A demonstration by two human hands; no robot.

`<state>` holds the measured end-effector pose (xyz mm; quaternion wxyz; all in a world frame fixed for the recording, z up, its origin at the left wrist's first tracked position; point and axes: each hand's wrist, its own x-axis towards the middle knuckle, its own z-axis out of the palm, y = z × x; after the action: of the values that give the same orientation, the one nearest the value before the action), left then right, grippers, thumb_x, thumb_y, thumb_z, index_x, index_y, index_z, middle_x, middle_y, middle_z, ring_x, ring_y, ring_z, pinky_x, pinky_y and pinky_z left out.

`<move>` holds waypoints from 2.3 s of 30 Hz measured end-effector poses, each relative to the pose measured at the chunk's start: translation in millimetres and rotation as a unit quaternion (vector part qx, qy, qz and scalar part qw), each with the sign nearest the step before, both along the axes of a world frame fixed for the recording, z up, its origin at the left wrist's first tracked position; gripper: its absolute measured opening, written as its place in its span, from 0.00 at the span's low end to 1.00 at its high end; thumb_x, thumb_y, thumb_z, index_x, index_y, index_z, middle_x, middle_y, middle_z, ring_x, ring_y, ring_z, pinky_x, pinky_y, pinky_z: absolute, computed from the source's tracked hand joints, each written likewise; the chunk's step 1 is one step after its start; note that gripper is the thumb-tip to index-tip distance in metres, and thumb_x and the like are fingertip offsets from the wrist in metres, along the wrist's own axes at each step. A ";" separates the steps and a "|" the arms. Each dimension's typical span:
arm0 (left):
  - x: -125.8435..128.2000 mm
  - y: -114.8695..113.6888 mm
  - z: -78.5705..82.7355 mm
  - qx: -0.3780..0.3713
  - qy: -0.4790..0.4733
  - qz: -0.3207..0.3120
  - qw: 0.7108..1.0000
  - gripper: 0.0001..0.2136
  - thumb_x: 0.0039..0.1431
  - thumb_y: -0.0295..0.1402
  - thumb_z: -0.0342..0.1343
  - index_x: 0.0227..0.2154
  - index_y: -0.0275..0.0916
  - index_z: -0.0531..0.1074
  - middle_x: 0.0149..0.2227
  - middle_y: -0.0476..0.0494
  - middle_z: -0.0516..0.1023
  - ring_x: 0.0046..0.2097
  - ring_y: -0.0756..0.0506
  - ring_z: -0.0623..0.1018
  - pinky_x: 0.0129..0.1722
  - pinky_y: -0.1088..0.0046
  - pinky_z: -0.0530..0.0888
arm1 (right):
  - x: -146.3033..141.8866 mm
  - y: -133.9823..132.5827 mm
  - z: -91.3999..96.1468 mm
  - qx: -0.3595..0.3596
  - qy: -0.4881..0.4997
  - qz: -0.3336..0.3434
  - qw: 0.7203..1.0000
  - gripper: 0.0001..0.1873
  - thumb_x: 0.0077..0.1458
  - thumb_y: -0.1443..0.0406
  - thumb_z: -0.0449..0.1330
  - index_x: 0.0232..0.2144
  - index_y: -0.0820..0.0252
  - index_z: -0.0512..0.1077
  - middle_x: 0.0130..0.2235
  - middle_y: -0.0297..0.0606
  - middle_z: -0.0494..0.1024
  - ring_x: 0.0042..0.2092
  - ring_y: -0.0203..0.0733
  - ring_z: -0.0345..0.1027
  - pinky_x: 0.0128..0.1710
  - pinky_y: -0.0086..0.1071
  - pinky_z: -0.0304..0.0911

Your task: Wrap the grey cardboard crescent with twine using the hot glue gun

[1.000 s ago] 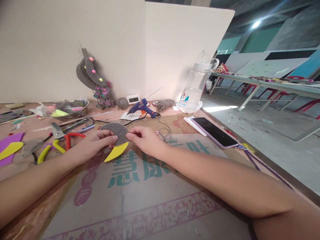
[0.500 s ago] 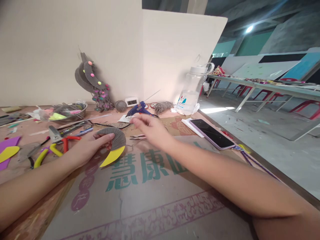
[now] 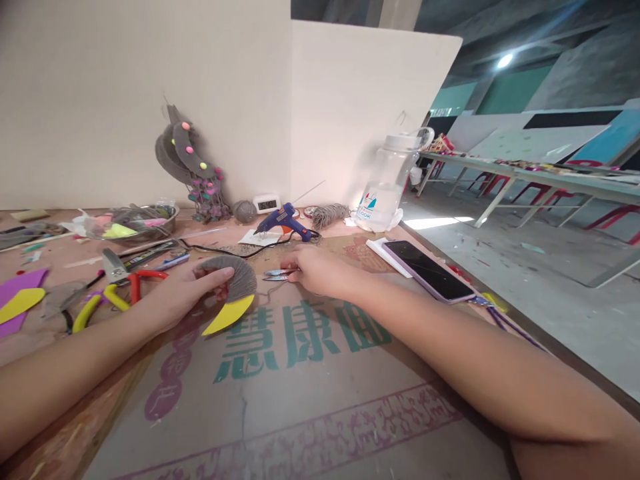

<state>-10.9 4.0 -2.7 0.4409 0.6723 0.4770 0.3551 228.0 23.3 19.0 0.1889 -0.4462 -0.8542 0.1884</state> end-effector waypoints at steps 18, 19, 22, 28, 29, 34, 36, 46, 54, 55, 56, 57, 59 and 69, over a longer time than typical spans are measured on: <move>0.6 0.7 2.6 0.005 -0.005 -0.024 1.000 0.17 0.53 0.44 0.49 0.19 0.36 0.68 0.20 0.49 0.69 0.24 0.52 0.68 0.25 0.77 0.64 | 7.7 18.3 4.8 0.080 0.260 -0.120 0.955 0.17 0.57 0.57 0.47 0.29 0.62 0.68 0.26 0.33 0.67 0.29 0.34 0.59 0.30 0.27 0.55; 0.8 0.4 3.2 0.007 0.004 -0.025 1.000 0.17 0.53 0.44 0.49 0.19 0.36 0.68 0.20 0.50 0.69 0.24 0.52 0.68 0.23 0.77 0.63 | 3.2 10.7 8.8 0.092 0.252 -0.098 0.958 0.18 0.58 0.56 0.46 0.30 0.62 0.69 0.28 0.34 0.69 0.32 0.35 0.61 0.33 0.28 0.56; 1.7 -0.8 5.2 0.005 0.026 -0.020 0.999 0.17 0.52 0.44 0.50 0.17 0.36 0.67 0.18 0.51 0.67 0.21 0.53 0.66 0.20 0.78 0.61 | -14.8 -14.8 14.9 0.101 0.219 -0.044 0.969 0.16 0.57 0.57 0.49 0.35 0.61 0.70 0.32 0.34 0.70 0.36 0.36 0.62 0.36 0.29 0.57; 2.1 -2.8 7.2 0.007 0.023 -0.040 0.999 0.16 0.52 0.43 0.50 0.18 0.36 0.67 0.18 0.52 0.67 0.20 0.54 0.65 0.20 0.78 0.62 | -39.5 -34.5 -1.5 -0.065 0.226 -0.072 0.969 0.15 0.49 0.57 0.58 0.36 0.61 0.70 0.26 0.31 0.68 0.26 0.32 0.57 0.25 0.26 0.54; 1.8 -3.0 7.5 0.009 0.025 -0.047 0.999 0.16 0.52 0.43 0.50 0.18 0.36 0.67 0.18 0.51 0.68 0.21 0.54 0.65 0.21 0.78 0.62 | -39.8 -33.0 -4.3 -0.099 0.233 -0.055 0.966 0.14 0.49 0.57 0.57 0.34 0.61 0.70 0.26 0.31 0.68 0.26 0.32 0.58 0.26 0.26 0.54; 1.4 -5.9 12.0 0.008 0.045 -0.066 0.997 0.16 0.53 0.43 0.50 0.20 0.36 0.69 0.20 0.50 0.69 0.22 0.53 0.66 0.21 0.79 0.63 | -34.7 -24.1 -10.0 -0.168 0.236 -0.006 0.957 0.11 0.52 0.60 0.55 0.28 0.63 0.69 0.26 0.31 0.67 0.28 0.32 0.59 0.28 0.26 0.54; 2.5 -7.9 15.0 0.007 0.050 -0.066 0.997 0.16 0.54 0.42 0.49 0.20 0.36 0.70 0.21 0.50 0.70 0.23 0.53 0.67 0.22 0.79 0.64 | -34.0 -22.1 -11.0 -0.157 0.234 -0.007 0.959 0.11 0.52 0.60 0.54 0.28 0.63 0.69 0.26 0.31 0.67 0.29 0.32 0.59 0.29 0.27 0.54; 5.0 -8.5 13.3 0.036 0.085 -0.053 0.994 0.14 0.54 0.41 0.47 0.22 0.37 0.69 0.22 0.50 0.72 0.25 0.52 0.69 0.25 0.78 0.66 | -29.0 -26.9 -8.5 0.070 0.141 -0.007 0.987 0.15 0.56 0.57 0.51 0.40 0.62 0.64 0.32 0.36 0.68 0.32 0.35 0.60 0.31 0.28 0.56; 3.0 -7.5 11.2 0.065 0.103 -0.035 0.992 0.15 0.54 0.42 0.47 0.21 0.37 0.67 0.20 0.51 0.69 0.24 0.51 0.68 0.23 0.78 0.64 | -21.6 -40.1 -6.4 0.251 -0.057 0.088 0.962 0.15 0.59 0.58 0.47 0.39 0.61 0.67 0.33 0.39 0.72 0.34 0.39 0.63 0.33 0.30 0.54; 3.1 -7.6 11.3 0.067 0.103 -0.035 0.992 0.15 0.54 0.42 0.47 0.20 0.37 0.67 0.20 0.51 0.69 0.24 0.51 0.68 0.24 0.78 0.64 | -21.9 -39.3 -7.3 0.256 -0.063 0.084 0.961 0.15 0.60 0.58 0.47 0.38 0.61 0.68 0.32 0.39 0.72 0.34 0.39 0.63 0.32 0.30 0.54; 3.2 -7.7 11.5 0.066 0.102 -0.036 0.992 0.15 0.54 0.42 0.47 0.20 0.37 0.67 0.20 0.51 0.69 0.24 0.51 0.68 0.24 0.78 0.64 | -22.0 -38.2 -8.1 0.261 -0.066 0.080 0.960 0.15 0.60 0.59 0.47 0.37 0.61 0.68 0.32 0.39 0.72 0.34 0.39 0.63 0.32 0.30 0.54; 3.4 -8.0 11.9 0.064 0.101 -0.037 0.992 0.15 0.54 0.42 0.47 0.20 0.37 0.67 0.20 0.51 0.70 0.24 0.51 0.68 0.24 0.78 0.64 | -22.0 -37.1 -8.6 0.266 -0.069 0.077 0.958 0.15 0.60 0.59 0.47 0.37 0.61 0.68 0.32 0.38 0.73 0.35 0.39 0.63 0.32 0.30 0.54; 4.0 -8.6 12.9 0.058 0.102 -0.035 0.993 0.15 0.54 0.41 0.48 0.20 0.37 0.67 0.20 0.52 0.69 0.24 0.52 0.68 0.24 0.79 0.64 | -21.6 -35.6 -9.0 0.277 -0.073 0.077 0.955 0.15 0.60 0.59 0.47 0.37 0.61 0.68 0.32 0.39 0.73 0.35 0.39 0.63 0.33 0.30 0.54; 4.0 -9.2 13.1 0.047 0.099 -0.035 0.993 0.15 0.53 0.42 0.48 0.19 0.36 0.68 0.20 0.51 0.69 0.24 0.52 0.67 0.23 0.78 0.63 | -21.2 -36.3 -11.0 0.273 -0.093 0.079 0.954 0.15 0.59 0.59 0.47 0.38 0.61 0.69 0.33 0.39 0.74 0.36 0.40 0.63 0.35 0.31 0.54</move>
<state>-6.9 -5.2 10.4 0.3721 0.7402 0.4771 0.2931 206.7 -13.0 8.0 0.2076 -0.3242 -0.9194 -0.0801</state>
